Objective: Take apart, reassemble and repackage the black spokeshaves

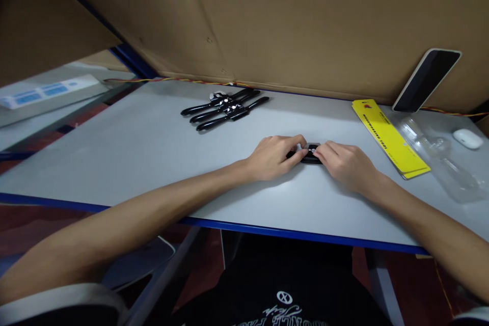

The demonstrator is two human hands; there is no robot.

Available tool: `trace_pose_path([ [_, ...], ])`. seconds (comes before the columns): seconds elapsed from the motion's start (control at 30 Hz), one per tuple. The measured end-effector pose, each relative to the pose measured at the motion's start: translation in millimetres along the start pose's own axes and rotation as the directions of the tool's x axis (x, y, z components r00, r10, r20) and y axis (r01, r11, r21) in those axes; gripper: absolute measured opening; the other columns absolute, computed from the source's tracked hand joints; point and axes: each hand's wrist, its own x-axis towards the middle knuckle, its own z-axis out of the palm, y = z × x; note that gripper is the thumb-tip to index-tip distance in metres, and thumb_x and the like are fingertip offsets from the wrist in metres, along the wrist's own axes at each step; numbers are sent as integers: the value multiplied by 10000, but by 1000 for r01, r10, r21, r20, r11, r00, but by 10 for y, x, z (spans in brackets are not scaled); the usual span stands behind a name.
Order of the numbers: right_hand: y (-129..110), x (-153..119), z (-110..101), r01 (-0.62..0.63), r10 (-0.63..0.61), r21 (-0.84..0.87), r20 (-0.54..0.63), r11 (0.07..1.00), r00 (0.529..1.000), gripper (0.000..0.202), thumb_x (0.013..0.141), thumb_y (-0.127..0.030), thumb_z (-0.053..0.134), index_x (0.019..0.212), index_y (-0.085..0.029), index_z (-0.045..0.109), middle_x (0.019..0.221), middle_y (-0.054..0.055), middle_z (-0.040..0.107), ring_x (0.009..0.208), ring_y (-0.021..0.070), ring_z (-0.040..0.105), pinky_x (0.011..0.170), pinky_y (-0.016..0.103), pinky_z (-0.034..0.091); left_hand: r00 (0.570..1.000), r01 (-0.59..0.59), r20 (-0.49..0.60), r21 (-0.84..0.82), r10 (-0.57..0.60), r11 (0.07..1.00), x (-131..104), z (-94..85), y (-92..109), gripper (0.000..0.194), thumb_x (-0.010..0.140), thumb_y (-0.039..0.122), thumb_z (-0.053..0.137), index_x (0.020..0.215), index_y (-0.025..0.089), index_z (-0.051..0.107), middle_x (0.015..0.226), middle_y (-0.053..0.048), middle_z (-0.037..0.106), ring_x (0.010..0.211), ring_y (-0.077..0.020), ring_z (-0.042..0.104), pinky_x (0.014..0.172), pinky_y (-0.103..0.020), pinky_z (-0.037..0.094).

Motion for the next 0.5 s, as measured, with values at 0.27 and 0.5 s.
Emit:
trace_pose_path([
  [0.27,-26,19,-39,38,-36,-94,21,995,999,316,1068,-257,470,840,-193,679,710,33,692,596,164,617,549,325,431,1000,-12,3,22,12,1000,-4,9,-8,431,987,436,343,1189,197,639,855,-61,739,777,-238,653,657,-359,427],
  [0.5,-32,9,-22,17,-17,-40,17,999,1000,276,1062,-248,481,872,-188,671,749,31,710,636,159,641,591,314,468,1000,-13,8,43,13,999,0,10,-5,445,1001,428,310,1195,199,638,869,-69,740,772,-233,648,653,-357,419],
])
